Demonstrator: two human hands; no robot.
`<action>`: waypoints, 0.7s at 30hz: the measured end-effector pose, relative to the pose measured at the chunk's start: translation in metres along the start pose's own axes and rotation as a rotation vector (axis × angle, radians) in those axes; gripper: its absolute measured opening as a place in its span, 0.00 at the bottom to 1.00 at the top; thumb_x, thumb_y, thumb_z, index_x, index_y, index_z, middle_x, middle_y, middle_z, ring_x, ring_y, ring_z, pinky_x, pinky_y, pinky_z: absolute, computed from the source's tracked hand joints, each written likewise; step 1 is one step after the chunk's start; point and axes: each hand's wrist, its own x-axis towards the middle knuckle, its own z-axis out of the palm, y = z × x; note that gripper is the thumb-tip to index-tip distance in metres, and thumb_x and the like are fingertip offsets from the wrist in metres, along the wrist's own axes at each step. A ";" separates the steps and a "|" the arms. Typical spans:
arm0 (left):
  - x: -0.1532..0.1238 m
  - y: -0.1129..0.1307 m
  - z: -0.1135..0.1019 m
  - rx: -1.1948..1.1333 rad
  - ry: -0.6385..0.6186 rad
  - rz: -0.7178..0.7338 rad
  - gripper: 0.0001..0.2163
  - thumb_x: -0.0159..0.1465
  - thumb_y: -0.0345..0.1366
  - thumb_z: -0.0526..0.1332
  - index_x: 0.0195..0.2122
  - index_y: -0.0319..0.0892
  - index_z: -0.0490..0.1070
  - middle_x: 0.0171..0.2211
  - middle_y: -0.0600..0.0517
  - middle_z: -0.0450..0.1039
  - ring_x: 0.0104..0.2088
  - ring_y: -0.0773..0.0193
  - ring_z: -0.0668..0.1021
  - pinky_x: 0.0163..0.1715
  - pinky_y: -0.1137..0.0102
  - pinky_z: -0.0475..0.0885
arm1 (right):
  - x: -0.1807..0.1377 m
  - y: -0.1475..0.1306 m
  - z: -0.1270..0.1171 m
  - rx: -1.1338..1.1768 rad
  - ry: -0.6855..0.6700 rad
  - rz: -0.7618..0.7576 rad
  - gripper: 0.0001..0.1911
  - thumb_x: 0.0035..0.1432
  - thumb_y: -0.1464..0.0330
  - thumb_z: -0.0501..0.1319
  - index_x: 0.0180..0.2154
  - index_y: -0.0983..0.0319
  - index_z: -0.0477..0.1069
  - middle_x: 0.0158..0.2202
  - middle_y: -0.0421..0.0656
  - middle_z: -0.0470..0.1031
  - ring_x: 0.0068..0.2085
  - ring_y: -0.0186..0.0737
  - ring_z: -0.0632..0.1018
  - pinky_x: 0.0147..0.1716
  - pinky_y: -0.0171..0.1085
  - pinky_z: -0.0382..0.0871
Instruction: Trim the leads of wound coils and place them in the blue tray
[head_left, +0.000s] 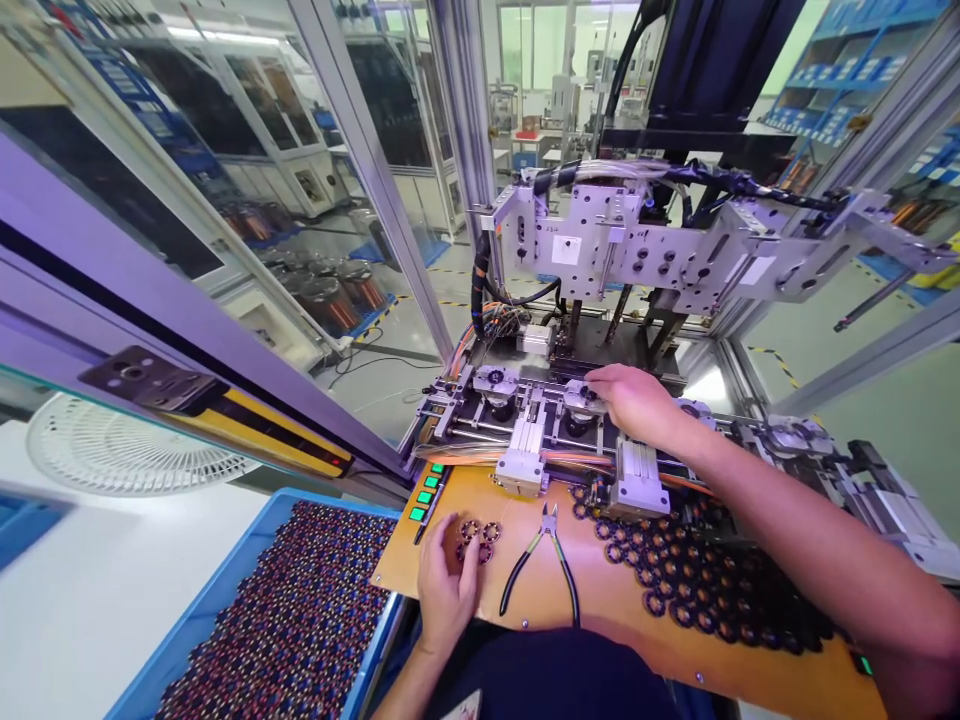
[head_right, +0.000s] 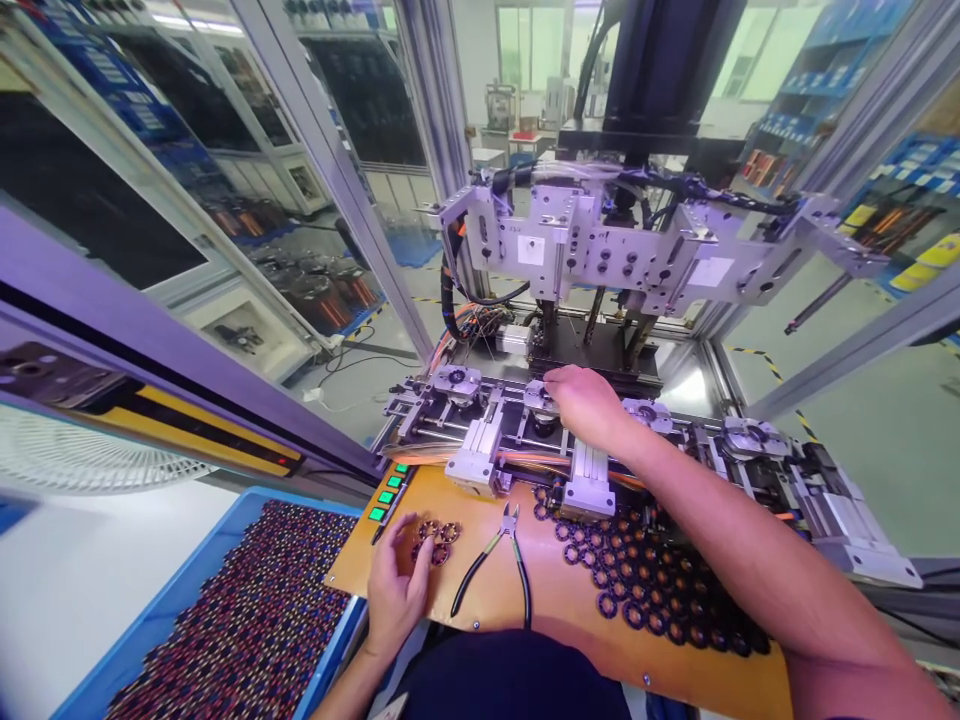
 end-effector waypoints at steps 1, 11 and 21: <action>0.000 0.000 0.000 -0.006 -0.001 -0.006 0.20 0.68 0.43 0.60 0.56 0.38 0.64 0.49 0.43 0.73 0.49 0.56 0.77 0.49 0.59 0.74 | -0.005 0.000 0.001 -0.001 -0.017 0.000 0.21 0.56 0.81 0.53 0.48 0.70 0.78 0.55 0.48 0.73 0.57 0.50 0.72 0.55 0.45 0.69; 0.000 0.001 0.002 -0.044 -0.004 -0.025 0.19 0.68 0.42 0.60 0.56 0.40 0.63 0.48 0.44 0.73 0.48 0.57 0.78 0.48 0.58 0.76 | -0.019 0.002 0.013 -0.007 -0.009 0.005 0.28 0.54 0.83 0.51 0.55 0.71 0.73 0.60 0.44 0.67 0.64 0.52 0.66 0.58 0.50 0.66; 0.003 -0.001 0.004 -0.061 0.028 0.004 0.18 0.68 0.41 0.60 0.54 0.35 0.65 0.46 0.41 0.74 0.47 0.56 0.78 0.47 0.59 0.76 | -0.016 0.000 0.027 -0.037 0.206 -0.064 0.21 0.52 0.82 0.55 0.46 0.73 0.77 0.54 0.50 0.73 0.55 0.54 0.74 0.49 0.48 0.73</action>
